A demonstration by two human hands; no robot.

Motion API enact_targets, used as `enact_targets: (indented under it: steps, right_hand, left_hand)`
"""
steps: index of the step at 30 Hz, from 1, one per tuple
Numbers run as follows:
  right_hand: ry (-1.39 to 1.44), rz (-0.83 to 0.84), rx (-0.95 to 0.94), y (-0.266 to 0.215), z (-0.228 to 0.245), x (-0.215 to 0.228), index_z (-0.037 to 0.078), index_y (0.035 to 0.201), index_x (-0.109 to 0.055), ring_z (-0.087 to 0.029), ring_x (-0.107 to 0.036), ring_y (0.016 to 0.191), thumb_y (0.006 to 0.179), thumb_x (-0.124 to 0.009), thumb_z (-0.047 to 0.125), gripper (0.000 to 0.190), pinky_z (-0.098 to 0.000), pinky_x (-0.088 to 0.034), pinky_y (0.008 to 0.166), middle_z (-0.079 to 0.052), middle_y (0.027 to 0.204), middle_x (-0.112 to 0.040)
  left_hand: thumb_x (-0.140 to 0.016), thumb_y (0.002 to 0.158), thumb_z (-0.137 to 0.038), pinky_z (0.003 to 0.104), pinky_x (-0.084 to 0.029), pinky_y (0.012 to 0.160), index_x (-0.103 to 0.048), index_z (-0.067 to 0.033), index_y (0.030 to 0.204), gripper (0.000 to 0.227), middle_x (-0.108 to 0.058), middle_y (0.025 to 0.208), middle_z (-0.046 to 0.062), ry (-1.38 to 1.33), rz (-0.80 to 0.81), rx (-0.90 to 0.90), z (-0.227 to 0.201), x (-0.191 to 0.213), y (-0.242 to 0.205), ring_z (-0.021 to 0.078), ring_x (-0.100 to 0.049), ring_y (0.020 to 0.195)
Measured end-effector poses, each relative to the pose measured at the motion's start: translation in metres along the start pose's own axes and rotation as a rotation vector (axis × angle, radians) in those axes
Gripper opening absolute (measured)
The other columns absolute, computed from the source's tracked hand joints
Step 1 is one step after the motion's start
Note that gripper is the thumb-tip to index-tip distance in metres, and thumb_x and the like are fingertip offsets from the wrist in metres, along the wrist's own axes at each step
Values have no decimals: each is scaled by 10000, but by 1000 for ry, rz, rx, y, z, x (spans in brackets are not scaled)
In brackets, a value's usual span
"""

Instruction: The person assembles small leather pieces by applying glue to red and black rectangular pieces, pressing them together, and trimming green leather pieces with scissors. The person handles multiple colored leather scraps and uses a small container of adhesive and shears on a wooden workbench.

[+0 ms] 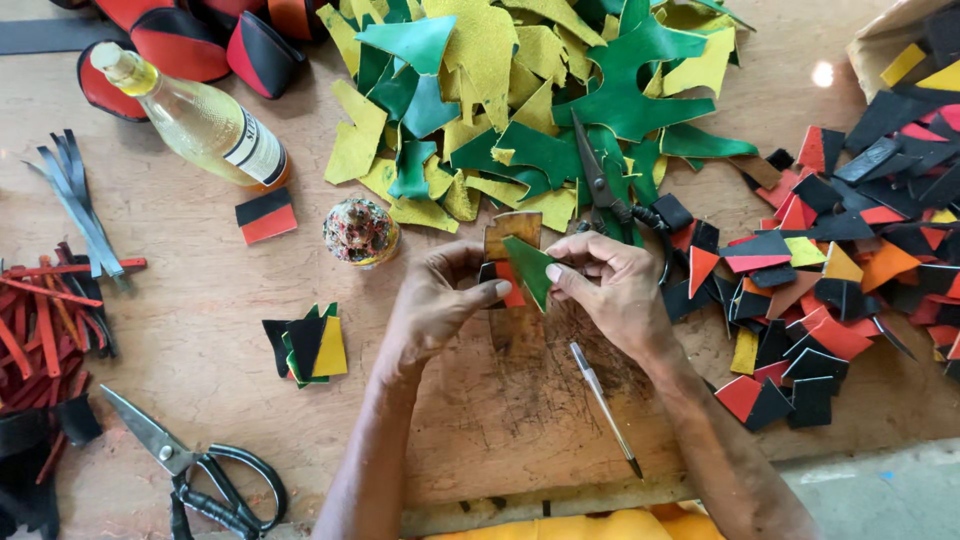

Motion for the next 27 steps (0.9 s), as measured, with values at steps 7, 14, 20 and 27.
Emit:
enact_targets:
  steps: [7,14,20,27]
  right_hand:
    - [-39,20,56,-2,2,-6,-67,1094,-698,-142,-750,862,911,-720,-44,186,-279,-658,731,-97,1019,-738]
    - [-56,17,18,0,-4,-11,-66,1072,-697,-138,-755,842,903,-727,-26,177,-263,-663,677,-91,1001,-734]
    - [-75,38,14,0,-5,-12,-56,1082,-710,-129,-752,845,900,-739,-13,189,-257,-658,697,-90,1008,-747]
    - [266,46,61,7,-4,-6,-12,1431,-512,-173,-691,1139,1051,-565,192,435,-316,-615,970,-147,1296,-666]
  left_hand:
    - [-766,843,37,331,-652,886,-649,-6,1168,348,-766,1100,105,-232,48,19,7,-2,-3,151,-738,974]
    - [-763,844,50,329,-650,888,-636,-7,1186,370,-761,1094,114,-202,50,12,5,-2,-2,154,-732,972]
    - [-780,870,-3,317,-638,895,-682,-2,1187,332,-781,1099,93,-107,-4,-26,6,-1,-1,140,-734,975]
    - [-789,852,-27,308,-630,925,-656,-37,1242,412,-759,1134,50,-406,-197,-216,3,6,2,132,-733,1016]
Point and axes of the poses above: each hand's wrist, its own y-axis towards the middle knuckle, its own x-axis out of the back of the hand, z = x × y, the point moved 8 cm from there along y, towards the middle knuckle
